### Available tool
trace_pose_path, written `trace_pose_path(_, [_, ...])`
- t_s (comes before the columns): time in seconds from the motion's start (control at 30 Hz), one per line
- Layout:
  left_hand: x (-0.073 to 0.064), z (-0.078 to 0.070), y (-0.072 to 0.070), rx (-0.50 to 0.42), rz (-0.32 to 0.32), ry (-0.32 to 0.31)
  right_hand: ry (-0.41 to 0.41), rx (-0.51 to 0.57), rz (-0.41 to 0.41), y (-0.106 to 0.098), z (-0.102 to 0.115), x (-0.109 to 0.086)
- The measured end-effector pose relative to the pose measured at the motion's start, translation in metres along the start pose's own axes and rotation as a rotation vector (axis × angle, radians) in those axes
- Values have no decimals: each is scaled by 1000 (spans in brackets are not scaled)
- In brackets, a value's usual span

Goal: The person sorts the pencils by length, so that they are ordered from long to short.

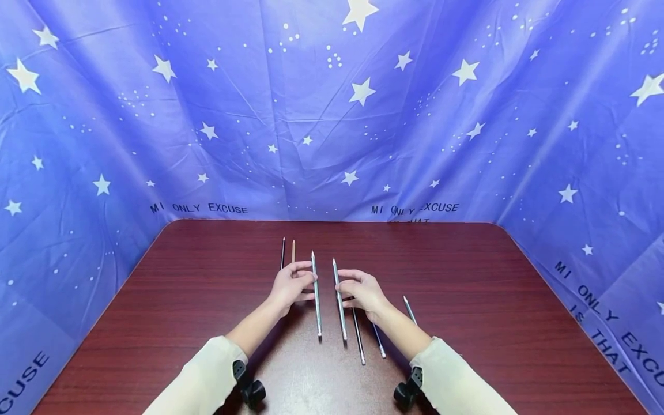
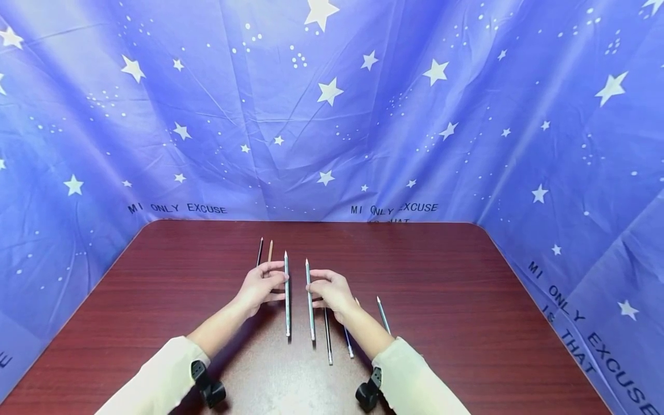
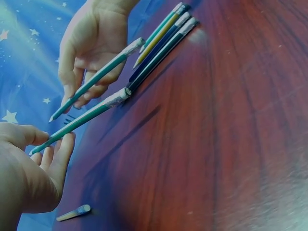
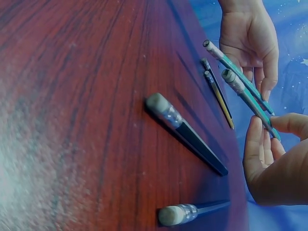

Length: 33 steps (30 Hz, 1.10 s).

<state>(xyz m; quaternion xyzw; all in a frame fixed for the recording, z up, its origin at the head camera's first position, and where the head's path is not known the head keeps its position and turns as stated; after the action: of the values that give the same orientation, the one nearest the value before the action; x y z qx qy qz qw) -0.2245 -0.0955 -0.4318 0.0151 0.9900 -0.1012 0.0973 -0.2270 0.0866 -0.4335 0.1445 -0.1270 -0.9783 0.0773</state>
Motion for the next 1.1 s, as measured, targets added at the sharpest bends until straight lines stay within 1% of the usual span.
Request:
trace_pose_path(0.23, [11, -6, -8, -1, -51, 0, -9, 10, -5, -1, 6, -1])
trace_pose_path(0.6, [32, -16, -20, 65, -125, 42, -10, 13, -2, -2, 9, -3])
trace_pose_path(0.7, [38, -19, -23, 77, -147, 41, -8, 17, 1, -2, 9, -2])
trace_pose_path(0.83, [47, -18, -25, 95, -160, 31, -13, 18, 9, -2, 9, -1])
trace_pose_path(1.1, [71, -13, -26, 117, -172, 38, -20, 13, 17, -2, 10, 0])
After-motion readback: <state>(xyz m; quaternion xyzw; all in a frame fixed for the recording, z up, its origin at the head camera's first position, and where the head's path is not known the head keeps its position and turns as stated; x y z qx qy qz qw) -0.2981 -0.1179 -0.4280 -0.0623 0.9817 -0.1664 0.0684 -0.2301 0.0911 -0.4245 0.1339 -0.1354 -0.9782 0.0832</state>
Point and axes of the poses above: each hand's wrist, its own x-axis towards the middle knuckle, its own y-axis out of the palm, z = x × y, the point moved 1 cm from there along x, towards the middle knuckle, and after that the axes turned 15 degrees about x, right-handed, at the moved point
